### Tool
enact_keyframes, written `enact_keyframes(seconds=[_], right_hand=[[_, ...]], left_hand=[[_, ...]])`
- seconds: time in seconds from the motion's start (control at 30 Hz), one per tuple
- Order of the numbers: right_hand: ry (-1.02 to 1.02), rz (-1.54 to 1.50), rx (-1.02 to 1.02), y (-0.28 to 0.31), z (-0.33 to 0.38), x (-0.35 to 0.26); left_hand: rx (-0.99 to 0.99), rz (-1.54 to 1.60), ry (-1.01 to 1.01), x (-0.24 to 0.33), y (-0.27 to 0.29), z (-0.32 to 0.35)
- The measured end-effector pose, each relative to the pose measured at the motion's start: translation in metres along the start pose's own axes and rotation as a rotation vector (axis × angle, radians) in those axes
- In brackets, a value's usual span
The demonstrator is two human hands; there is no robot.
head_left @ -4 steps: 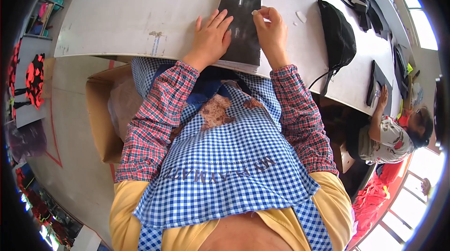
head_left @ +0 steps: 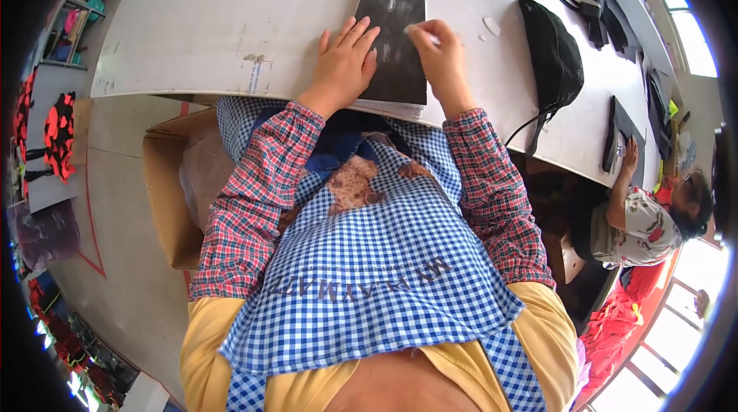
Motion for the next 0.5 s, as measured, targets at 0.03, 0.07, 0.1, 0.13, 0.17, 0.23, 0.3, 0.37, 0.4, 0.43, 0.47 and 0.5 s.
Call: enact_keyframes(seconds=[0.03,0.07,0.1,0.13,0.17,0.23,0.3,0.37,0.4,0.43,0.47,0.5], right_hand=[[-0.065,-0.034,-0.12,-0.009,0.001,0.012],[-0.151,-0.106,-0.224,-0.017,0.004,0.02],[-0.146,-0.106,-0.215,-0.015,0.004,0.022],[-0.103,-0.056,-0.201,-0.013,0.005,0.02],[-0.057,0.0,-0.171,-0.007,0.005,0.016],[-0.085,0.048,-0.174,-0.015,0.009,0.012],[-0.081,0.003,-0.157,-0.027,0.009,0.02],[-0.056,-0.059,-0.071,-0.014,0.009,0.021],[-0.156,-0.073,-0.113,-0.027,0.007,0.035],[-0.115,-0.121,-0.057,-0.025,0.005,0.037],[-0.088,-0.158,-0.062,-0.03,0.0,0.043],[-0.099,-0.233,-0.081,-0.023,0.001,0.04]], left_hand=[[0.001,-0.003,-0.005,0.001,0.0,-0.001],[0.006,0.002,-0.018,0.002,0.0,-0.002],[0.011,0.007,-0.035,0.004,0.0,-0.004],[0.016,0.01,-0.049,0.005,0.001,-0.005],[0.068,0.095,-0.045,0.003,0.007,-0.005],[0.214,0.307,-0.082,0.001,0.025,-0.002],[0.256,0.38,0.052,-0.013,0.034,0.01],[0.247,0.415,0.104,-0.022,0.022,0.018],[0.227,0.485,0.179,-0.035,0.02,0.031],[0.177,0.488,0.247,-0.04,0.019,0.037],[0.192,0.562,0.28,-0.04,0.022,0.044],[0.197,0.611,0.323,-0.031,0.024,0.048]])
Point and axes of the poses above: each hand's wrist, its own z-axis away from the middle knuckle, its own y-axis out of the back of the hand, x = y × z, the point moved 8 cm from there along -z, towards the middle knuckle, and after that the axes turned 3 degrees about -y, right-handed, at the moved point
